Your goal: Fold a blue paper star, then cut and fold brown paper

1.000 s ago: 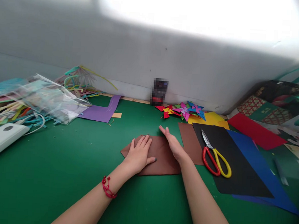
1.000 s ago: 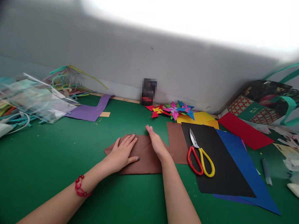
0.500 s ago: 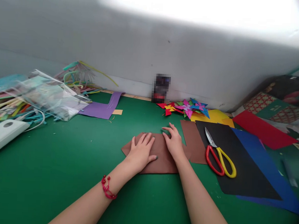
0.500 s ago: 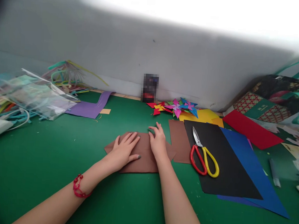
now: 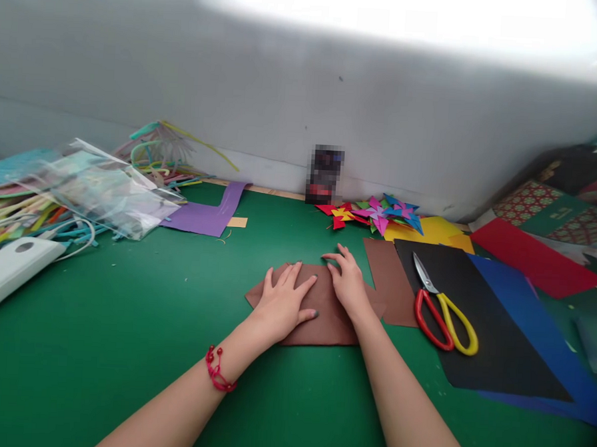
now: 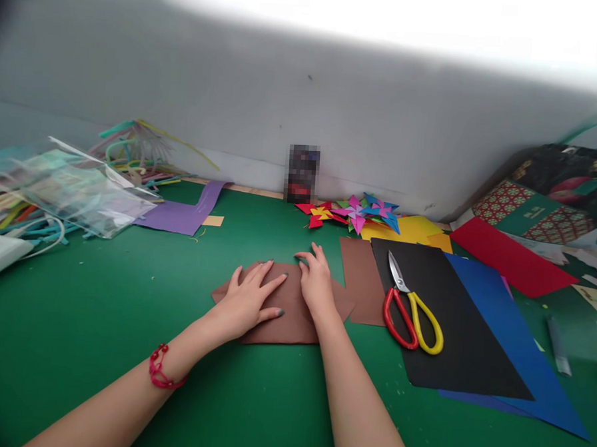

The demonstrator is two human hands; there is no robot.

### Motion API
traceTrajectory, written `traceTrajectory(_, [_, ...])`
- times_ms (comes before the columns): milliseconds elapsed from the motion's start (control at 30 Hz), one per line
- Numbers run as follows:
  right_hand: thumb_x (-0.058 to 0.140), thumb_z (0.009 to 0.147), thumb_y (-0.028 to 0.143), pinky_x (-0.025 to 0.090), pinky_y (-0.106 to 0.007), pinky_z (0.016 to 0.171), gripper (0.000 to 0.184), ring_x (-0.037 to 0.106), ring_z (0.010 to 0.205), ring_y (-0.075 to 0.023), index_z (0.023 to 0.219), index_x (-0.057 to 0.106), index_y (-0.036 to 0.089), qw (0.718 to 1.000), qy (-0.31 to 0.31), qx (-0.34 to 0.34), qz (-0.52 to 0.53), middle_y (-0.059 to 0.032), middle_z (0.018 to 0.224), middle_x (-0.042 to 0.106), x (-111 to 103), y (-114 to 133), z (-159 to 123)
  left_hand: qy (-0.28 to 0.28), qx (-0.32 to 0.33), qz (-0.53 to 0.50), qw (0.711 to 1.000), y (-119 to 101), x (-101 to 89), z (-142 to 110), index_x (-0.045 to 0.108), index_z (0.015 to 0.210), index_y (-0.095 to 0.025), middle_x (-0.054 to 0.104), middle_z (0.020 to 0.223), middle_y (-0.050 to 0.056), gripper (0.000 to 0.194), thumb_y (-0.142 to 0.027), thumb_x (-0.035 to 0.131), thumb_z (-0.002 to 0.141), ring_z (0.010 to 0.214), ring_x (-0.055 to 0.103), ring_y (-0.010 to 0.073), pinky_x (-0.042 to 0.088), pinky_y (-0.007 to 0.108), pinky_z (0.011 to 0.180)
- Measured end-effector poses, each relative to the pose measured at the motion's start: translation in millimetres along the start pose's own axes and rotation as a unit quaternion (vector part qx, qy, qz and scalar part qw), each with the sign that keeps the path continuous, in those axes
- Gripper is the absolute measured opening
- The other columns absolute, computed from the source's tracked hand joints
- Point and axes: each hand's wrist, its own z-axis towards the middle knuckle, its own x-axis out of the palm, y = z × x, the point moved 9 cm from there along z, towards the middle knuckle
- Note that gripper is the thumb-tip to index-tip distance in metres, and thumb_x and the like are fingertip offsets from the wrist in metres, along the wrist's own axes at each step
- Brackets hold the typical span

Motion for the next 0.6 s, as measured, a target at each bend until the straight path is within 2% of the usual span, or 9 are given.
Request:
traceTrajectory(267, [0.046,0.077,0.014,0.033,-0.037,0.097,0.023,0.039,0.12,-0.0213,0.09,0.064,0.02,0.999,-0.016,0.014,0.025,-0.0088,0.125,0.048,-7,-5,2,0.002,0.004,0.014,1.0,1,1.2,0,0.032,0.131,-0.029,0.019,0.143,0.013,0.06,-0.051,0.048,0.078,0.129,0.017,0.0296,0.008,0.061,0.097])
traceTrajectory(467, [0.042,0.077,0.012,0.038,-0.035,0.092,0.024,0.051,0.107,-0.019,0.084,0.063,0.02,0.997,-0.036,0.033,0.062,-0.007,0.111,0.06,-14,-17,6,0.004,0.004,0.029,1.0,1,6.3,1,0.029,0.132,-0.028,0.017,0.144,0.008,0.059,-0.052,0.043,0.08,0.13,0.015,0.0292,0.011,0.061,0.097])
traceTrajectory(600, [0.041,0.079,0.014,0.035,-0.037,0.094,0.026,0.045,0.114,-0.0204,0.091,0.063,0.02,1.0,-0.025,0.006,0.002,-0.0084,0.118,0.054,-11,-16,5,0.004,0.004,0.03,1.0,1,5.8,1,0.029,0.132,-0.029,0.017,0.144,0.007,0.059,-0.052,0.042,0.079,0.13,0.016,0.0289,0.011,0.061,0.097])
